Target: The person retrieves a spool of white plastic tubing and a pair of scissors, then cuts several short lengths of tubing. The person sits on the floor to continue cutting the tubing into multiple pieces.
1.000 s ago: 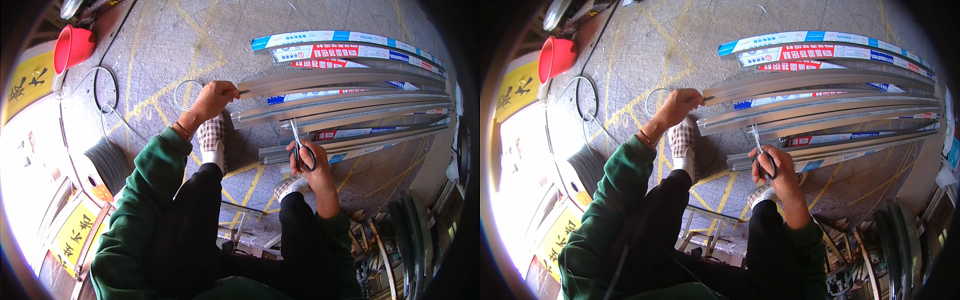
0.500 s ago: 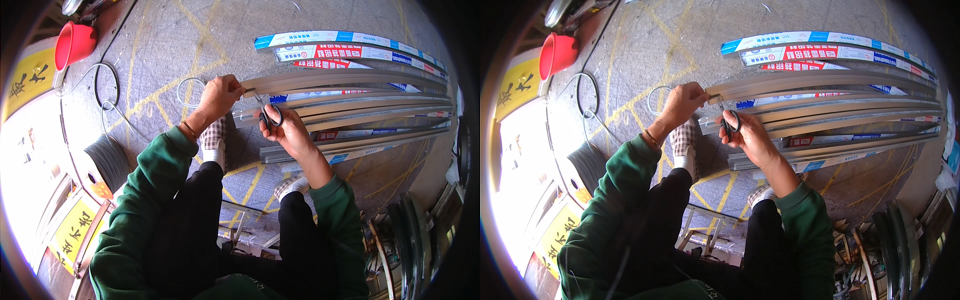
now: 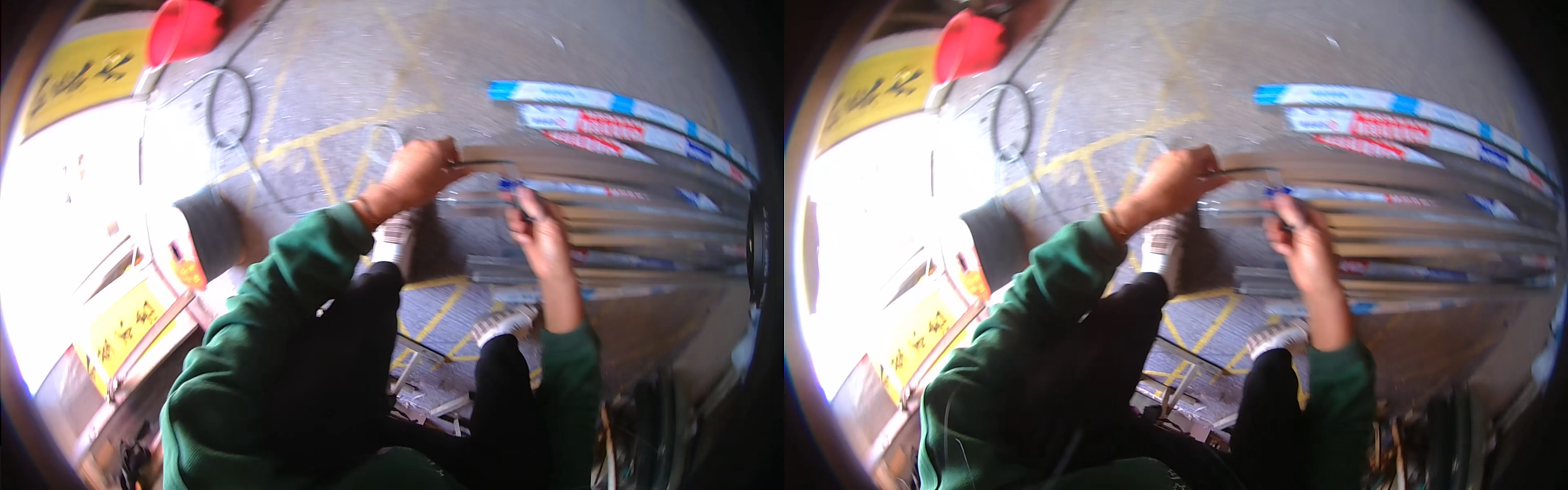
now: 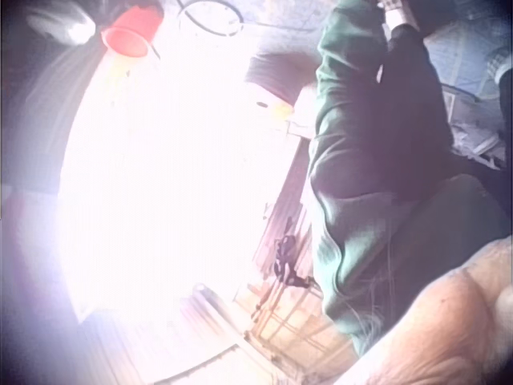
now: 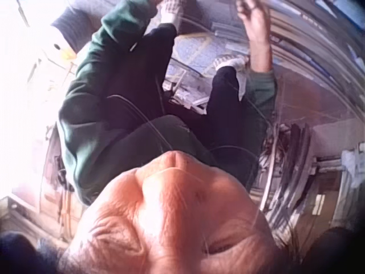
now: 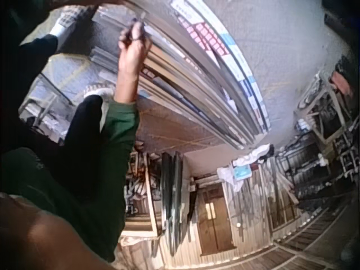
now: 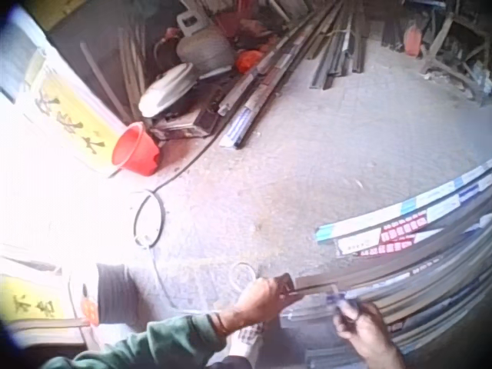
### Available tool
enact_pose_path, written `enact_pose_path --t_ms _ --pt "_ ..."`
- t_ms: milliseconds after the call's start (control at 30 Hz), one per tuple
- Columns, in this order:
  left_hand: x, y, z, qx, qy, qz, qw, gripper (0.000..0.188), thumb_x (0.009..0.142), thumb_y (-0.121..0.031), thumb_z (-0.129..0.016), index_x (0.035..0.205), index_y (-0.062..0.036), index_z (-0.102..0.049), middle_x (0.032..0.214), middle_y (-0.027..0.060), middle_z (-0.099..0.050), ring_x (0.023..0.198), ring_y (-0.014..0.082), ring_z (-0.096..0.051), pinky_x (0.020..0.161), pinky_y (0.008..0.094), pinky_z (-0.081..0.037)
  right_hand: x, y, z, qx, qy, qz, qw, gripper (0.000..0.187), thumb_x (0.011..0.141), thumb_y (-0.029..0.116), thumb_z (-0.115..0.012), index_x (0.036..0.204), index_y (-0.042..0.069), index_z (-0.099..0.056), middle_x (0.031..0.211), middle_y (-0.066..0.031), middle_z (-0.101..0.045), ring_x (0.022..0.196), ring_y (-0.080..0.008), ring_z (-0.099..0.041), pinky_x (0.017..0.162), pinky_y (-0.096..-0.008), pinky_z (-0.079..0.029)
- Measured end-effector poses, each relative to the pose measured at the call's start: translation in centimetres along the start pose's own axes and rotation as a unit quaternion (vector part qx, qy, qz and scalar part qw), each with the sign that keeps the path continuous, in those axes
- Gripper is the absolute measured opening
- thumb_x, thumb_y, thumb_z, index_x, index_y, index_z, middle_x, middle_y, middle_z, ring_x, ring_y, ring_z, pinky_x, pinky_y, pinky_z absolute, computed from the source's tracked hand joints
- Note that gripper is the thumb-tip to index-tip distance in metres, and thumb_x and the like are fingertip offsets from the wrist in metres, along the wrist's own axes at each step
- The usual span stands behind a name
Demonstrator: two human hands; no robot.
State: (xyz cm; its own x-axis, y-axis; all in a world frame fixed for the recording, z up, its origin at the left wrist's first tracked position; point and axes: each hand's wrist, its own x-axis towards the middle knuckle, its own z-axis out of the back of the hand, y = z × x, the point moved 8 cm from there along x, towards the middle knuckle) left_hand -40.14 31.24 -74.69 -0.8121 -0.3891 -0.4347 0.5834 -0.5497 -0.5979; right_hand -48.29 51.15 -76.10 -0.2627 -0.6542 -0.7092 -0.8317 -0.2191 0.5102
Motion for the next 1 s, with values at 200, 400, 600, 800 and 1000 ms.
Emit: enact_pose_path --t_ms 200,400,600,800,1000 --pt "-4.7 2.2 2.7 0.070 -0.047 -0.013 0.996 0.028 0.083 -0.025 -0.073 0.100 -0.0064 -0.060 0.076 0.0101 -0.069 0.079 0.0337 -0.069 0.072 0.0451 -0.052 -2.1 7.6 14.2 0.062 -0.102 0.090 0.989 0.039 0.101 0.032 -0.061 0.114 -0.005 -0.062 0.077 0.0001 -0.060 0.061 -0.0010 -0.052 0.045 -0.0144 -0.035" --pt "-9.6 8.1 2.9 0.034 -0.042 0.069 0.996 0.025 0.082 -0.021 -0.073 0.098 -0.0056 -0.062 0.077 0.0092 -0.068 0.075 0.0317 -0.069 0.069 0.0431 -0.052 -2.3 14.9 29.2 0.050 -0.264 0.144 0.952 0.039 0.098 0.034 -0.064 0.117 0.001 -0.062 0.081 0.0026 -0.061 0.068 -0.0017 -0.054 0.052 -0.0158 -0.039" --pt "-14.6 12.5 4.0 0.176 -0.102 0.051 0.978 0.008 0.088 -0.014 -0.068 0.088 -0.0072 -0.065 0.088 0.0078 -0.070 0.089 0.0273 -0.065 0.088 0.0400 -0.043 -3.5 12.4 21.0 0.008 -0.160 0.157 0.975 0.045 0.100 0.039 -0.061 0.120 0.000 -0.062 0.086 0.0014 -0.063 0.073 -0.0031 -0.055 0.055 -0.0162 -0.039" --pt "-18.5 14.6 4.8 0.017 -0.076 0.210 0.975 0.014 0.093 -0.018 -0.064 0.088 -0.0047 -0.065 0.076 0.0152 -0.067 0.072 0.0335 -0.067 0.069 0.0436 -0.051 -5.5 5.8 3.6 -0.102 -0.085 0.144 0.981 0.042 0.103 0.037 -0.056 0.121 -0.001 -0.063 0.079 -0.0034 -0.064 0.058 -0.0048 -0.054 0.046 -0.0179 -0.037" --pt "-16.1 2.8 2.6 -0.012 0.029 -0.042 0.999 0.019 0.095 -0.029 -0.061 0.089 -0.0108 -0.065 0.078 0.0135 -0.067 0.074 0.0359 -0.067 0.066 0.0462 -0.052 -6.8 0.8 -12.0 -0.229 0.117 0.169 0.952 0.038 0.100 0.013 -0.057 0.136 0.003 -0.051 0.116 -0.0145 -0.071 0.087 -0.0135 -0.069 0.065 -0.0215 -0.051"
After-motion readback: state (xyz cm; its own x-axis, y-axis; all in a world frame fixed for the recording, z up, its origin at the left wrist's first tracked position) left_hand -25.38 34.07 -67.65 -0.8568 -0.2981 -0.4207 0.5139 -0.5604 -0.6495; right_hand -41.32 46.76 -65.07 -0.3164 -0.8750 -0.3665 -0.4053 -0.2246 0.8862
